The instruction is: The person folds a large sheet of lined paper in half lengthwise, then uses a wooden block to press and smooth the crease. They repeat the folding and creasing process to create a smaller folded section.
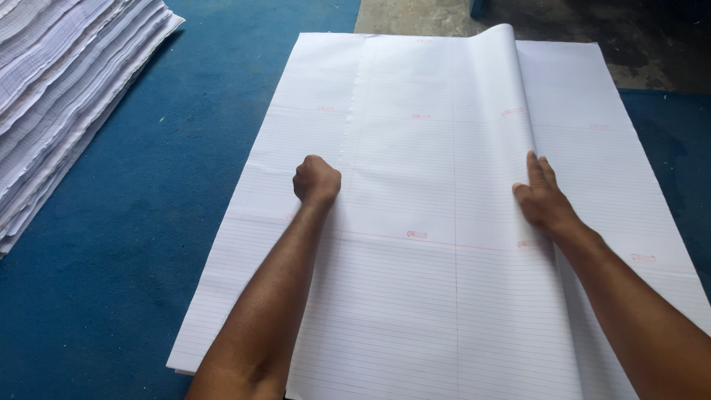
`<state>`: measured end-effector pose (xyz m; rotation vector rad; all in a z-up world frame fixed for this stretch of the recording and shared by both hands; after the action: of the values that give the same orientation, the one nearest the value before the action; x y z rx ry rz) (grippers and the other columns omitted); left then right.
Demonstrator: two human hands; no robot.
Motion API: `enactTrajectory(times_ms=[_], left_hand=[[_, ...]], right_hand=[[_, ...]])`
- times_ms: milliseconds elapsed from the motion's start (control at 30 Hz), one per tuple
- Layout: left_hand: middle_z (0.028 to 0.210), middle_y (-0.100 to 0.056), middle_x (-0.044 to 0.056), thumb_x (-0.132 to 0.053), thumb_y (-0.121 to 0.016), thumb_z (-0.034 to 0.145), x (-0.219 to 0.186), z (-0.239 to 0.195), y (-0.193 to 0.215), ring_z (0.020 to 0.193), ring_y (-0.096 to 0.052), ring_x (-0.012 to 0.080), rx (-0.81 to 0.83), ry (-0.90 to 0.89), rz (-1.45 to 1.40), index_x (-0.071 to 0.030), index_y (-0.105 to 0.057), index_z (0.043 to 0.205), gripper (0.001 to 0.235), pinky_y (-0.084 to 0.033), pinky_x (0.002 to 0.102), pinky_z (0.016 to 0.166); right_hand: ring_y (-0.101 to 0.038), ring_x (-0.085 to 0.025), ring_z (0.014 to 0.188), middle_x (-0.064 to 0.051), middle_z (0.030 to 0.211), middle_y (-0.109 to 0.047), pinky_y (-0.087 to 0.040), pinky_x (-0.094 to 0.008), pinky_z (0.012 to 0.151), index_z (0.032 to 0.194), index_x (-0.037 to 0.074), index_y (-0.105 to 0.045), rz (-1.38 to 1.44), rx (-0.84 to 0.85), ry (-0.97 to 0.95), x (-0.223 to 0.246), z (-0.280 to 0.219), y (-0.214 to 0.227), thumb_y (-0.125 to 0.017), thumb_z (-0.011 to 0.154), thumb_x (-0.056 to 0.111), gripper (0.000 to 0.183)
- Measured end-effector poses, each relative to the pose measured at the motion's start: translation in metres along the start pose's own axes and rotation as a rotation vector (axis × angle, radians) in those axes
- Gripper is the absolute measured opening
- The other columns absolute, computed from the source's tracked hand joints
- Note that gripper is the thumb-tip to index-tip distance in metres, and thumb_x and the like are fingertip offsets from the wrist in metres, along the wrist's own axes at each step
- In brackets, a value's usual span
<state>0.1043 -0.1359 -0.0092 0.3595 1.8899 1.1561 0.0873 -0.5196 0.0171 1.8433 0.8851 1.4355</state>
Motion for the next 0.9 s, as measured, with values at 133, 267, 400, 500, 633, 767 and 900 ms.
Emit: enactTrajectory(times_ms=[133,267,400,500,633,767,900], left_hand=[[0.101,-0.074,0.015,-0.016,-0.073,0.088,-0.002,-0.006,0.006,0.097,-0.073,0.0294,0.032,-0.001,-0.021,-0.005,-0.073,0.098,0.015,-0.063,0.041,0.082],[0.109,-0.071,0.011,-0.01,-0.063,0.091,-0.006,-0.018,0.002,0.103,-0.069,0.0271,0.018,-0.154,-0.017,-0.017,-0.067,0.11,0.021,-0.058,0.045,0.088],[0.121,-0.061,0.016,-0.009,-0.061,0.092,-0.013,-0.018,-0.016,0.11,-0.06,0.0304,-0.107,-0.443,0.24,-0.011,-0.074,0.097,0.014,-0.055,0.047,0.088],[0.122,-0.061,0.018,-0.006,-0.063,0.092,-0.022,-0.016,-0.031,0.109,-0.06,0.0291,-0.106,-0.613,0.454,-0.001,-0.077,0.094,0.015,-0.06,0.039,0.085],[0.118,-0.063,0.023,-0.024,-0.069,0.094,-0.037,-0.024,-0.025,0.109,-0.062,0.0306,0.065,-0.619,0.542,0.002,-0.077,0.104,0.029,-0.062,0.035,0.085],[0.113,-0.074,0.018,-0.069,-0.072,0.081,-0.06,-0.057,0.0,0.108,-0.07,0.0308,0.38,-0.562,0.618,-0.003,-0.056,0.134,0.086,-0.048,0.045,0.104],[0.13,-0.062,0.022,-0.071,-0.083,0.068,-0.071,-0.079,0.014,0.13,-0.05,0.0398,0.44,-0.459,0.678,-0.006,-0.062,0.134,0.095,-0.052,0.047,0.104]], right_hand=[[-0.013,-0.043,0.153,-0.016,0.17,0.005,-0.028,-0.054,0.121,0.162,0.018,-0.001,-0.195,-0.018,0.002,-0.004,0.006,-0.009,-0.038,0.099,0.03,0.074],[-0.013,-0.044,0.152,-0.02,0.168,0.003,-0.028,-0.055,0.12,0.162,0.016,-0.004,-0.241,-0.041,0.039,-0.016,0.015,-0.014,-0.037,0.099,0.033,0.073],[-0.014,-0.04,0.152,-0.02,0.168,-0.002,-0.023,-0.053,0.121,0.16,0.018,-0.015,-0.392,-0.125,0.141,-0.029,0.02,-0.023,-0.032,0.1,0.038,0.065],[-0.012,-0.035,0.153,-0.016,0.167,-0.009,-0.016,-0.055,0.12,0.158,0.019,-0.024,-0.522,-0.204,0.23,-0.034,0.021,-0.028,-0.031,0.1,0.039,0.062],[-0.017,-0.035,0.152,-0.014,0.165,-0.023,-0.012,-0.06,0.119,0.156,0.016,-0.034,-0.71,-0.331,0.33,-0.032,0.016,-0.033,-0.033,0.1,0.036,0.059],[-0.023,-0.034,0.152,-0.013,0.162,-0.034,-0.012,-0.063,0.12,0.153,0.015,-0.042,-0.837,-0.391,0.351,-0.024,0.005,-0.032,-0.038,0.1,0.035,0.056],[-0.03,-0.033,0.15,-0.012,0.161,-0.037,-0.012,-0.063,0.122,0.153,0.016,-0.043,-0.836,-0.385,0.346,-0.019,-0.001,-0.027,-0.039,0.102,0.034,0.054]])
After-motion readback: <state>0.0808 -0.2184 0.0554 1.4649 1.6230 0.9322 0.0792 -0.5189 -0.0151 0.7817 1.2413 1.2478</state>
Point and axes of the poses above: each hand's wrist, its own z-axis towards the middle knuckle, its own y-axis out of the back of the hand, x = y × z, the point moved 1 cm from there along z, towards the middle knuckle
